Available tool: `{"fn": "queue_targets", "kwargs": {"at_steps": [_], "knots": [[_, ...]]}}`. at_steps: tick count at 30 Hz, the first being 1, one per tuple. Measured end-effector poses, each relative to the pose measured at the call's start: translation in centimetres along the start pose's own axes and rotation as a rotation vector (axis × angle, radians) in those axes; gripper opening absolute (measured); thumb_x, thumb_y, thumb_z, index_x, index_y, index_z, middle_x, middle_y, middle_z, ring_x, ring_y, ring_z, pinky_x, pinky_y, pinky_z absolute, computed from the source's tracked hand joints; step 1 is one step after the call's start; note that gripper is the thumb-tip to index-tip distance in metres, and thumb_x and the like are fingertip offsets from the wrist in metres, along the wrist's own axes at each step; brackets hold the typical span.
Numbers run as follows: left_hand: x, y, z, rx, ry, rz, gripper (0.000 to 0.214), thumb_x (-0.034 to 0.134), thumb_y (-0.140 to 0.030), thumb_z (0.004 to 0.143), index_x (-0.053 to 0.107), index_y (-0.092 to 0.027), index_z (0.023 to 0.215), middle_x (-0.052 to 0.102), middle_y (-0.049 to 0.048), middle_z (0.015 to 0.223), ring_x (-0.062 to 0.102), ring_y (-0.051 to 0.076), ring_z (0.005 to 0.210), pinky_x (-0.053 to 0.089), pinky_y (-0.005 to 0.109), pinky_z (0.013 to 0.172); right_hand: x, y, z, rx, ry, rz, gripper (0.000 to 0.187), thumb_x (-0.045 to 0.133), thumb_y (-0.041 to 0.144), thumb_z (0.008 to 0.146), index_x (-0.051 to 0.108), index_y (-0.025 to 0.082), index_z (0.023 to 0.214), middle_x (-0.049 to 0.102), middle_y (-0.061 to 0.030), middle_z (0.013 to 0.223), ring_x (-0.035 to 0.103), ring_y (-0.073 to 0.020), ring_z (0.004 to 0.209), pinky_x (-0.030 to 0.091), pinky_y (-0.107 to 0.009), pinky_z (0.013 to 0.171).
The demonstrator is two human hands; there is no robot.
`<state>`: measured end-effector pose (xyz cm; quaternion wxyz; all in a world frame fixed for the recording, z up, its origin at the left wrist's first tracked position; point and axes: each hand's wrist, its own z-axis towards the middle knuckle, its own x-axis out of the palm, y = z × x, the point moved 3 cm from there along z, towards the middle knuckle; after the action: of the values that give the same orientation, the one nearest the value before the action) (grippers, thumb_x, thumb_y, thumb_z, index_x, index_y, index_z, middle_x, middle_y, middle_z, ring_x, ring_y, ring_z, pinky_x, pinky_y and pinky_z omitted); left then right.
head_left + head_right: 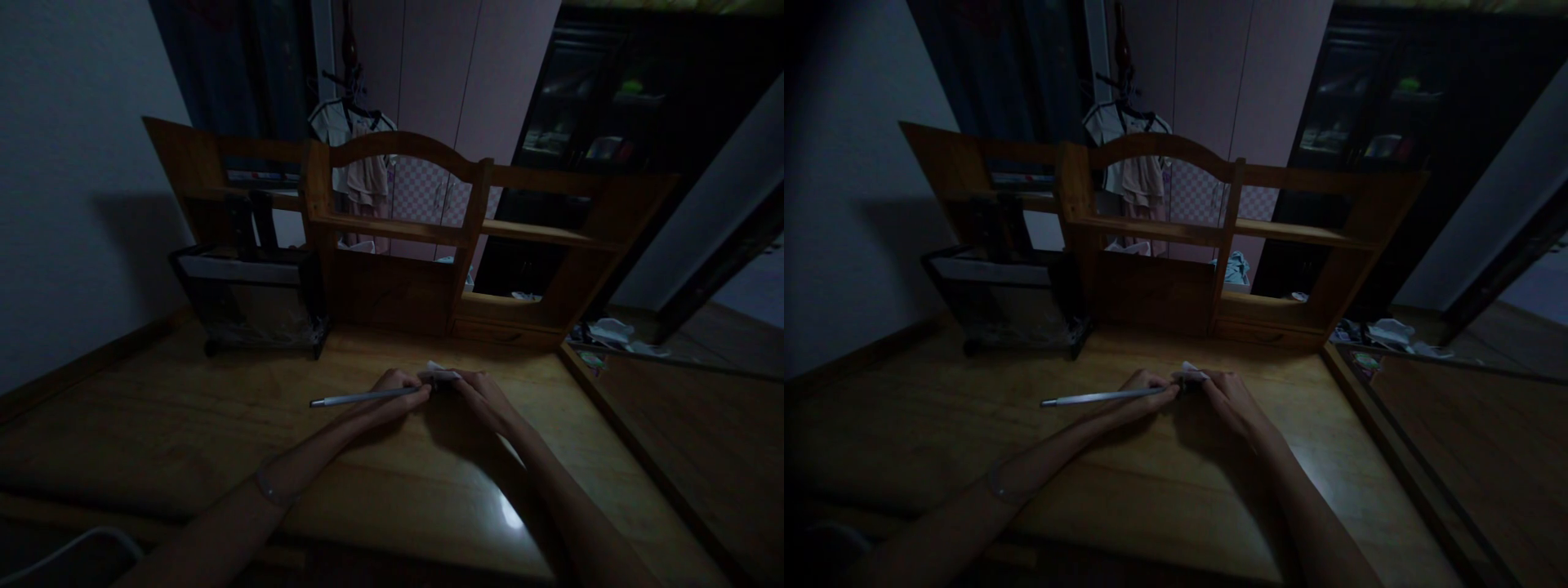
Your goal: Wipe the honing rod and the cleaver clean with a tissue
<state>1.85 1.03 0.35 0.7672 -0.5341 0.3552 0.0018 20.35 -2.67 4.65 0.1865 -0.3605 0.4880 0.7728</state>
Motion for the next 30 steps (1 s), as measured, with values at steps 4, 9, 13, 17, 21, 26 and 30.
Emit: {"fn": "queue_targets", "kwargs": {"at_steps": [4,9,13,17,21,26,30], "knots": [[-0.6,-1.4,-0.7,0.11,0.009,0.229,0.042,0.047,-0.041,0.086,0.059,-0.017,0.054,0.046,-0.0022,0.051,0.04,0.01,0.048,0.021,0.024,0.05,0.4,-0.1,0.1,-0.013,-0.034,0.043,0.04,0.033,0.031,0.095,0.055,0.027,0.129,0.062,-0.0008,0.126,0.058,-0.0221,0.114,0.042,-0.035,0.096],[-0.9,-1.3,-0.4,0.007,-0.066,0.259,0.049,0.04,-0.046,0.089,0.063,-0.018,0.056,0.051,-0.0001,0.052,0.043,0.012,0.048,0.021,0.024,0.05,0.3,-0.7,0.1,0.022,-0.13,-0.043,0.042,0.033,0.028,0.094,0.052,0.025,0.132,0.062,-0.0026,0.126,0.058,-0.0222,0.115,0.043,-0.036,0.096],[-0.8,-0.7,-0.2,-0.008,-0.105,0.275,0.051,0.039,-0.05,0.09,0.066,-0.018,0.061,0.056,0.002,0.055,0.047,0.014,0.052,0.022,0.024,0.051,-0.4,-1.6,0.1,0.088,-0.225,-0.207,0.04,0.035,0.029,0.094,0.056,0.026,0.128,0.064,-0.0039,0.124,0.058,-0.0241,0.114,0.043,-0.038,0.096],[-0.5,-0.4,-0.1,-0.053,-0.12,0.279,0.052,0.038,-0.052,0.089,0.069,-0.018,0.065,0.058,0.003,0.057,0.049,0.015,0.054,0.023,0.025,0.052,-0.6,-2.0,0.2,0.101,-0.171,-0.249,0.041,0.033,0.028,0.095,0.056,0.027,0.128,0.065,-0.0051,0.12,0.062,-0.0243,0.109,0.045,-0.037,0.093],[-0.5,-0.5,0.0,-0.096,-0.152,0.217,0.051,0.039,-0.05,0.089,0.066,-0.018,0.06,0.052,0.001,0.051,0.045,0.015,0.052,0.023,0.025,0.053,-0.3,-1.2,0.1,0.052,-0.092,-0.166,0.041,0.032,0.026,0.095,0.053,0.03,0.13,0.063,-0.0028,0.124,0.062,-0.023,0.108,0.045,-0.035,0.094],[-0.7,-0.5,0.1,-0.102,-0.201,0.128,0.05,0.041,-0.052,0.087,0.066,-0.018,0.061,0.056,0.0021,0.057,0.047,0.015,0.057,0.026,0.024,0.054,0.3,0.5,0.0,-0.039,-0.052,-0.019,0.042,0.034,0.026,0.094,0.051,0.031,0.132,0.058,0.0019,0.132,0.054,-0.0221,0.12,0.04,-0.036,0.101],[-0.7,-0.4,0.1,-0.141,-0.141,0.027,0.05,0.038,-0.052,0.088,0.066,-0.016,0.067,0.058,0.0026,0.063,0.05,0.016,0.061,0.027,0.024,0.052,0.7,0.9,0.1,-0.049,-0.039,0.052,0.041,0.036,0.027,0.093,0.053,0.03,0.13,0.064,0.0019,0.124,0.062,-0.0231,0.107,0.046,-0.035,0.091]]}}
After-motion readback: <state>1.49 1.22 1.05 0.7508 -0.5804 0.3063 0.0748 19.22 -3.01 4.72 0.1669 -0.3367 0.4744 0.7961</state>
